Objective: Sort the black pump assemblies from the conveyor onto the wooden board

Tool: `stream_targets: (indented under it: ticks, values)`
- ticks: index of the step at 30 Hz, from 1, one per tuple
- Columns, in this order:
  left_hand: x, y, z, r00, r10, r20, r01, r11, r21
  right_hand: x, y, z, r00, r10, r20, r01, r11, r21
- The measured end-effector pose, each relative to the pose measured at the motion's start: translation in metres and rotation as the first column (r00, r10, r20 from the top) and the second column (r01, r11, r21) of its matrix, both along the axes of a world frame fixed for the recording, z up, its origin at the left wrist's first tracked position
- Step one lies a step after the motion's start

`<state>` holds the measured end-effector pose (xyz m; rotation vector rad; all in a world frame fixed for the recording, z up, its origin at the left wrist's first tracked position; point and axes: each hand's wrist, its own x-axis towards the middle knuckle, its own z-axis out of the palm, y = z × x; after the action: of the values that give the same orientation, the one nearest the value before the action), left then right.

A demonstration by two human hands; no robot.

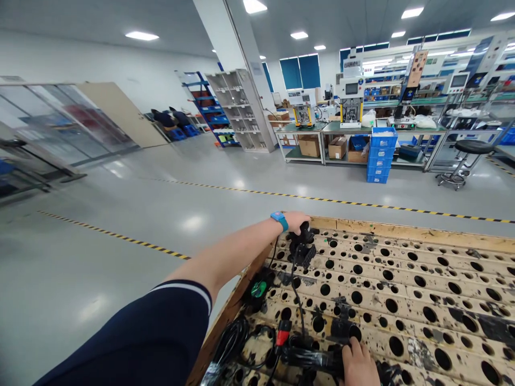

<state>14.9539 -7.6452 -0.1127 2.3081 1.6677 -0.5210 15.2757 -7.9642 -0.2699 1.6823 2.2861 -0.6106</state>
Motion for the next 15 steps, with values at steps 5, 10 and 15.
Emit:
stream_targets:
  ticks: [5, 10, 15]
  values:
    - [-0.005, 0.0, 0.015, 0.988, 0.14, 0.064, -0.142, 0.989, 0.032, 0.001, 0.0, 0.004, 1.0, -0.001, -0.014, 0.0, 1.0, -0.028]
    - [-0.019, 0.008, 0.043, 0.908, 0.406, 0.102, -0.412, 0.91, 0.047, -0.001, 0.0, 0.004, 1.0, 0.0, -0.001, 0.0, 0.999, -0.053]
    - [-0.02, 0.011, 0.044, 0.757, 0.625, 0.192, -0.626, 0.777, -0.062, -0.002, -0.002, 0.001, 1.0, -0.02, -0.02, 0.02, 1.0, -0.013]
